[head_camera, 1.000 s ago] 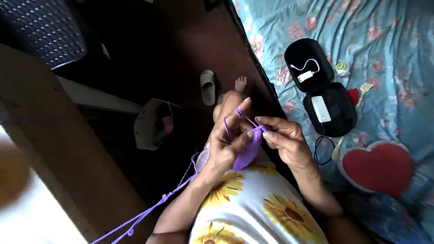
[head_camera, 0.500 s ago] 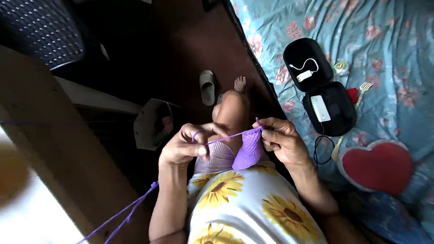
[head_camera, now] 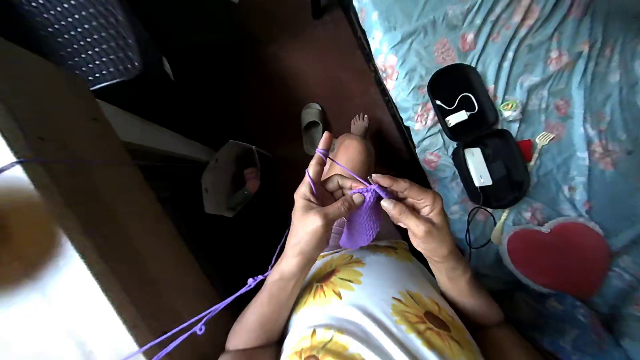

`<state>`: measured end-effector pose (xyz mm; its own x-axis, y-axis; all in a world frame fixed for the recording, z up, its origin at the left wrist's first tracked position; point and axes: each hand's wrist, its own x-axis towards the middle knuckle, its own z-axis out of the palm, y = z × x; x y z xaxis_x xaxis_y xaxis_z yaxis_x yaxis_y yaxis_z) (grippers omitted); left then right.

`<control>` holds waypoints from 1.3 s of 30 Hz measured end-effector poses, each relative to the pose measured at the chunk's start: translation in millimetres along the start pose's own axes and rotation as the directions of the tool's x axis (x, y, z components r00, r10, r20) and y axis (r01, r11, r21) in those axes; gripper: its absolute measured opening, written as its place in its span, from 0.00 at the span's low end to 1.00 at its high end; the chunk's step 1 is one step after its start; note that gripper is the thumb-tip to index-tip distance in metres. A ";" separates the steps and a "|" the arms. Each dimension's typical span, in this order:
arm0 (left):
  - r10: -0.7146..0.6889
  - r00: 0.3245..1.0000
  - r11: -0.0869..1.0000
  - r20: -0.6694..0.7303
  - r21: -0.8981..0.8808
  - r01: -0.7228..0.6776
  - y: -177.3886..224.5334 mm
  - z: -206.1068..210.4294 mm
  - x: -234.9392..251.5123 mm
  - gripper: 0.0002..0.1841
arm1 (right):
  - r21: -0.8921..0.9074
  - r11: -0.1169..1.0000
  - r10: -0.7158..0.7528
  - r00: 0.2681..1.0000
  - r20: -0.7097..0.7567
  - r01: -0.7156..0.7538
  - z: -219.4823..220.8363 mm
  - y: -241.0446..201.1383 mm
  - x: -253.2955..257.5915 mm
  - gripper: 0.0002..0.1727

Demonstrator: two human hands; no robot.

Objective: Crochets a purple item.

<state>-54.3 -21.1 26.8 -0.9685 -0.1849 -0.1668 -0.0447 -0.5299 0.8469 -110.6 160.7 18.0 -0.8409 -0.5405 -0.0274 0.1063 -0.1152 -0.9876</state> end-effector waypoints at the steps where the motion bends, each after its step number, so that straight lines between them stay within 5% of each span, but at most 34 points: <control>1: -0.005 1.000 1.000 -0.014 -0.005 0.005 -0.7 -0.8 0.2 0.49 | -0.103 0.993 -0.062 0.998 0.006 0.063 -1.7 1.4 0.5 0.19; 9: -0.025 0.996 0.999 -0.088 -0.035 0.022 -4.1 -5.9 0.4 0.44 | -0.655 0.649 -0.334 0.918 0.213 0.388 -20.2 2.7 12.0 0.17; 16: 0.033 0.992 0.999 -0.125 0.005 -0.033 -6.9 -7.7 0.5 0.44 | -0.800 0.343 -0.436 0.838 0.328 0.492 -19.1 -2.7 13.8 0.19; 23: 0.094 0.987 0.993 -0.127 0.083 -0.084 -8.6 -4.2 0.7 0.44 | -0.826 0.233 -0.478 0.800 0.363 0.514 -17.4 -2.9 11.1 0.18; 28: 0.060 0.993 0.996 -0.103 0.066 -0.053 -9.1 -3.1 1.3 0.43 | -0.808 0.276 -0.500 0.796 0.342 0.521 -18.1 1.2 9.1 0.16; 34: -0.026 0.995 0.999 -0.092 -0.049 0.022 -11.9 -3.8 4.0 0.42 | -0.671 0.587 -0.447 0.872 0.198 0.453 -19.0 9.8 6.5 0.14; 37: 0.192 0.978 0.971 -0.078 0.156 -0.178 -20.7 -1.4 -0.3 0.45 | -0.650 0.649 -0.417 0.900 0.129 0.394 -12.3 10.7 2.3 0.13; 39: 0.444 0.896 0.840 -0.016 0.354 -0.410 -33.5 1.0 -2.8 0.43 | -0.610 0.721 -0.374 0.926 0.056 0.328 -3.7 8.7 -0.5 0.12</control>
<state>-50.4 -2.0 -0.6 -0.8836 -0.4142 0.2185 0.2730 -0.0765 0.9590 -111.2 163.1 8.9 -0.7885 -0.5038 0.3528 -0.5231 0.2477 -0.8155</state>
